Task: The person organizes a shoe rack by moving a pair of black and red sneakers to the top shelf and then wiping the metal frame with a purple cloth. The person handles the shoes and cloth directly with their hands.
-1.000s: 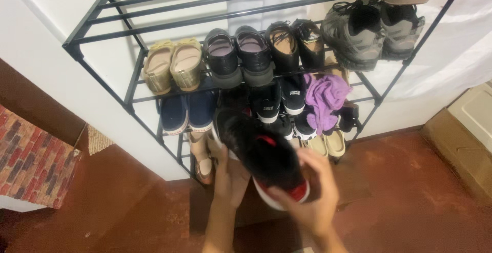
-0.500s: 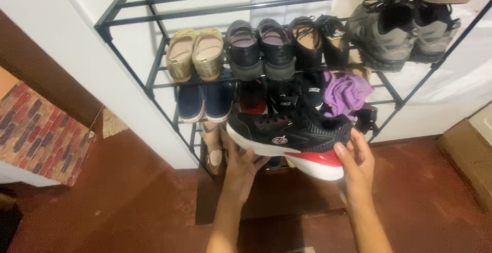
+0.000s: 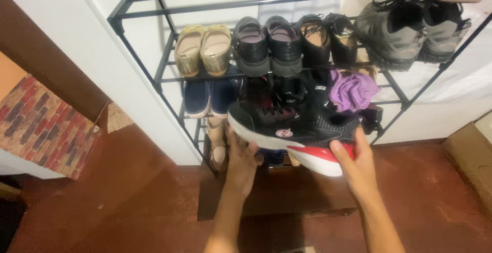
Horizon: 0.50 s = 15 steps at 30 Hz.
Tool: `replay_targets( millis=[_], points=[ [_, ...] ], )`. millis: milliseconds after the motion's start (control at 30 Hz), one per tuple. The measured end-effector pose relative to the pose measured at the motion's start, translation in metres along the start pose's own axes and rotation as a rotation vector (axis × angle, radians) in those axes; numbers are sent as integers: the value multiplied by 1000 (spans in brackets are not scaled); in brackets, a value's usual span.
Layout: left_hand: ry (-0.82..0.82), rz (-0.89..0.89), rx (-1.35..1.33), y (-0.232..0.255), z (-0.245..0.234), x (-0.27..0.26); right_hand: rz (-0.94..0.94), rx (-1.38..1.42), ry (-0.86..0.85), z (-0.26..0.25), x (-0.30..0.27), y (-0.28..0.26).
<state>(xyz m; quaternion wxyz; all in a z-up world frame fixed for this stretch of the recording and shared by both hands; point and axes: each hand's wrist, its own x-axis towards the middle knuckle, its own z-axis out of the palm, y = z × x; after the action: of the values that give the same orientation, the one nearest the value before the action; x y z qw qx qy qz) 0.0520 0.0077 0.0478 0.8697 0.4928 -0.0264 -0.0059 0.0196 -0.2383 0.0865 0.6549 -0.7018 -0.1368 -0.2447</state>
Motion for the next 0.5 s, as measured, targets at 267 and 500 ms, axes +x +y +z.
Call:
replay_targets(
  millis=[267, 500],
  points=[
    [-255, 156, 159, 106, 72, 45, -48, 74, 175, -19, 52, -81],
    [-350, 519, 319, 172, 124, 104, -324, 130, 200, -9, 122, -136]
  ],
)
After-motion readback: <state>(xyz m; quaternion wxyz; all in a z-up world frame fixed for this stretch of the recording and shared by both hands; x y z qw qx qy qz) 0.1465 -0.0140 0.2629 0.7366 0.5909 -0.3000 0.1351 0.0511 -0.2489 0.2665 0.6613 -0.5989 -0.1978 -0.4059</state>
